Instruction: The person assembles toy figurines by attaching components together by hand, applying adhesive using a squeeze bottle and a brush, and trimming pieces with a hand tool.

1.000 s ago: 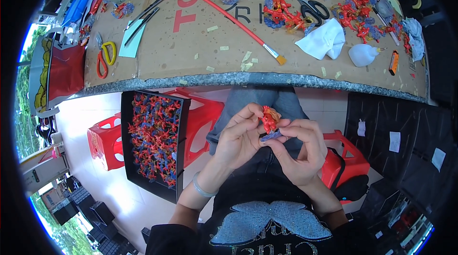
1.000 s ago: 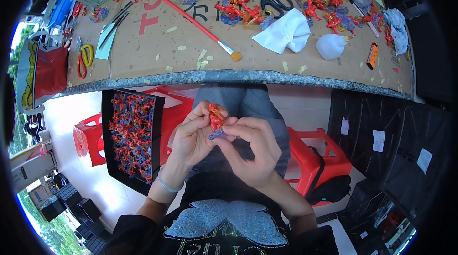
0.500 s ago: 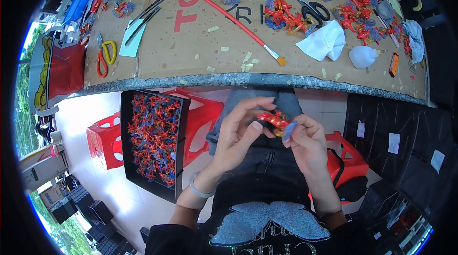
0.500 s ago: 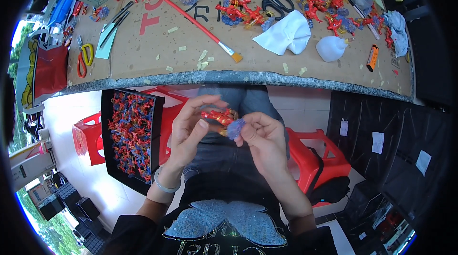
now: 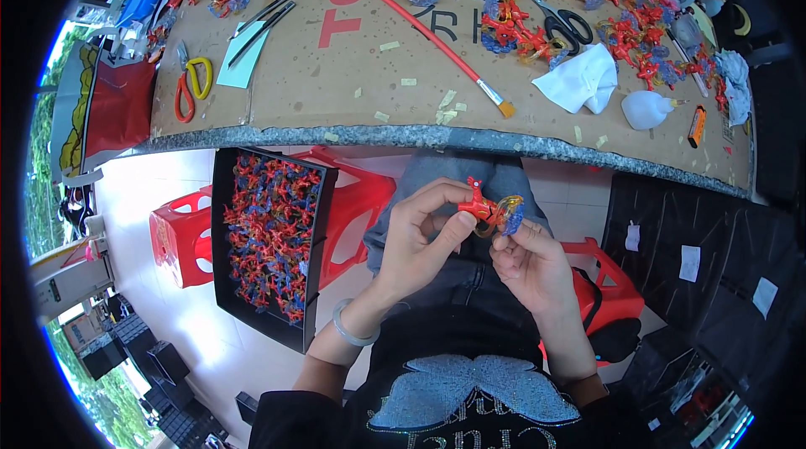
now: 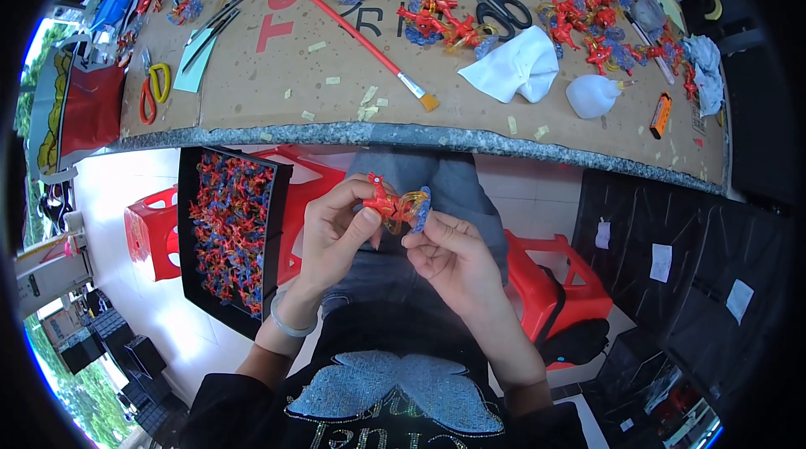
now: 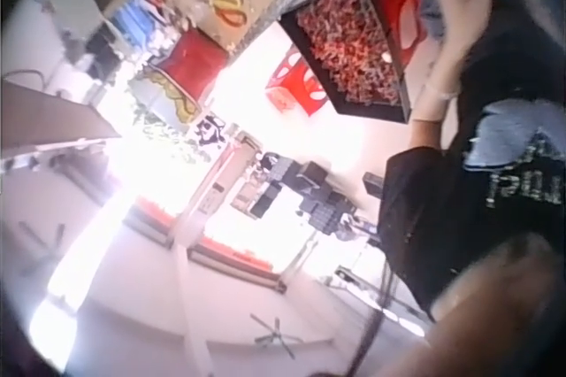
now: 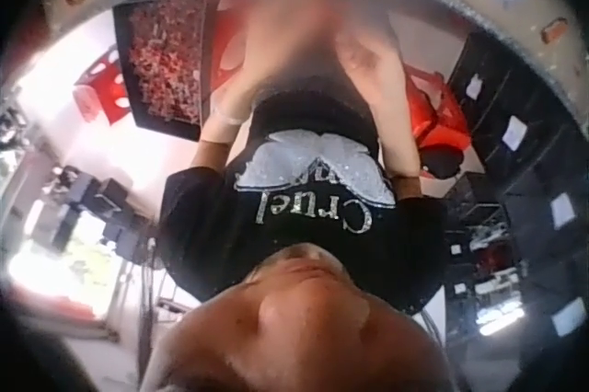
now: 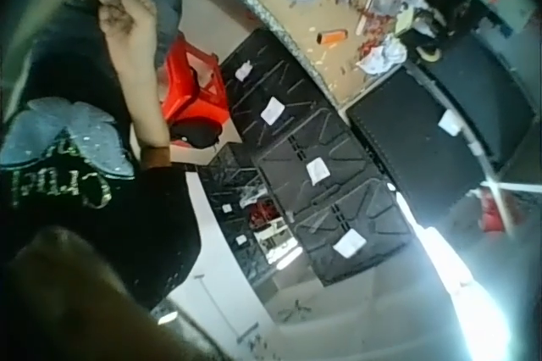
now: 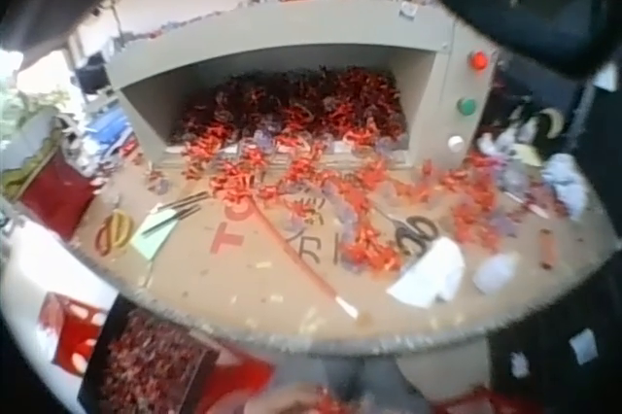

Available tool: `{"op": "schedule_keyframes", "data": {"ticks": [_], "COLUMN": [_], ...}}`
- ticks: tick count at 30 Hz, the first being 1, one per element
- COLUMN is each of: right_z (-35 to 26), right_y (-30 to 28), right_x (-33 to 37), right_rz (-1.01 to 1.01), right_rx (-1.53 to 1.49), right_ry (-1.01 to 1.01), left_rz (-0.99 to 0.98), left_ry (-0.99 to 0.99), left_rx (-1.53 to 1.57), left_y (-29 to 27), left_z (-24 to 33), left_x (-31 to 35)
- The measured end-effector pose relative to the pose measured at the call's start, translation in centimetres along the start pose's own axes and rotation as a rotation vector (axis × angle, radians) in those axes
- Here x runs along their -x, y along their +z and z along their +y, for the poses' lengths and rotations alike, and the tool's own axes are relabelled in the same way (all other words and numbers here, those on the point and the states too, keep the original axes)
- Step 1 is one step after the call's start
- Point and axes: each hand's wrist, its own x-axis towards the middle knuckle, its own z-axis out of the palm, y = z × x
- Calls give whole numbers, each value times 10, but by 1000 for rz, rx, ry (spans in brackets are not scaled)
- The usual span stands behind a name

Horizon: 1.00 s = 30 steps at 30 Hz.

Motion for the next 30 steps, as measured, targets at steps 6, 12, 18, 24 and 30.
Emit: {"op": "schedule_keyframes", "data": {"ticks": [6,12,18,24,30], "right_z": [2,6,14,6,11], "right_y": [2,8,15,7,12], "right_x": [-3,-11,-23,-25,-39], "right_rz": [-2,-11,72,95,76], "right_rx": [-6,108,392,534,587], "right_ry": [36,39,43,-58,-43], "left_rz": [48,122,307,773,906], "left_ry": [-23,-64,-54,-179,-471], "left_rx": [45,32,-108,-823,-983], "left_y": [0,-8,-55,-173,-222], "left_z": [4,13,29,15,17], "left_x": [-1,0,26,93,119]}}
